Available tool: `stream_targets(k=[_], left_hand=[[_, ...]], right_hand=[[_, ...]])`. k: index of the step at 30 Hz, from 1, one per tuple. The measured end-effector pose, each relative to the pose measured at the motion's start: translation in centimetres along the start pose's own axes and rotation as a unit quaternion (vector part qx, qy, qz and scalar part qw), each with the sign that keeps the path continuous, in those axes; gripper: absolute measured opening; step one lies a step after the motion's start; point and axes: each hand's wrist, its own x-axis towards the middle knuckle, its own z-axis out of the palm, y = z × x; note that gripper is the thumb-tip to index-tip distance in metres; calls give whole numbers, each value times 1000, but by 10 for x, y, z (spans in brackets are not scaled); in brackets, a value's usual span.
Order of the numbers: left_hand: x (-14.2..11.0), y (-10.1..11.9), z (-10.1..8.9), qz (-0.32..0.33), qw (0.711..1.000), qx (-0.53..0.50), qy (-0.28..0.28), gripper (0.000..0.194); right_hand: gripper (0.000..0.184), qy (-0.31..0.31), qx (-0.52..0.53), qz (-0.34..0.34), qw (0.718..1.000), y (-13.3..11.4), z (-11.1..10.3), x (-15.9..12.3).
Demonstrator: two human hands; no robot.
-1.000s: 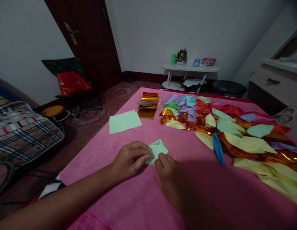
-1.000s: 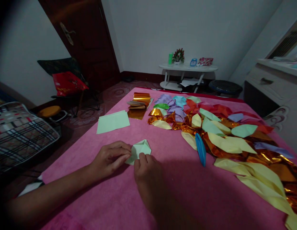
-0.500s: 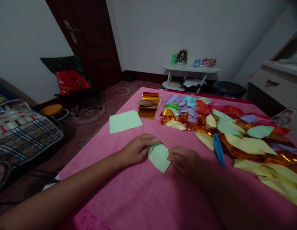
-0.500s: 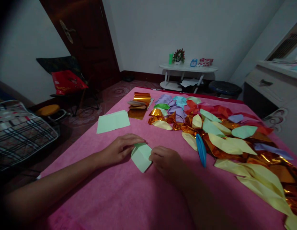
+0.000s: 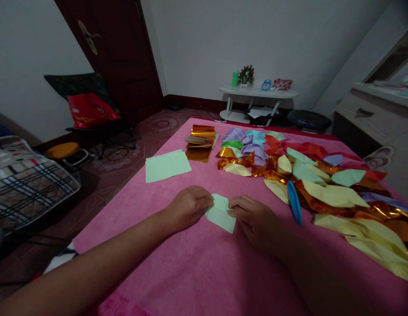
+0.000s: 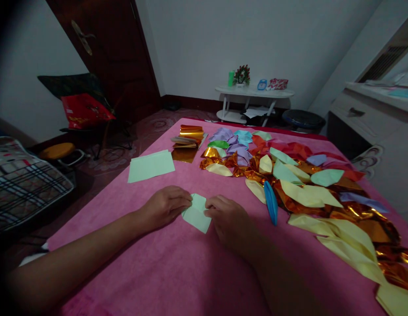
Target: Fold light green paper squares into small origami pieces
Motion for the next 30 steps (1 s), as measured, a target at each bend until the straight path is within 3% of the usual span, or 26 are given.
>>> stream_targets(k=[3, 8, 12, 20, 30], left_hand=[[-3, 10, -2, 15, 999, 47, -9, 20], [-4, 23, -5, -18, 999, 39, -25, 32], [-4, 26, -6, -2, 998, 37, -46, 39], [-6, 26, -3, 34, 996, 68, -49, 25], [-7, 25, -1, 34, 996, 71, -31, 23]], right_hand=[[30, 2, 26, 15, 1000, -6, -3, -5], [36, 19, 77, 29, 996, -5, -4, -8], [39, 17, 104, 43, 993, -3, -4, -8], [40, 23, 161, 97, 982, -2, -5, -5], [7, 27, 171, 129, 976, 3, 2, -3]])
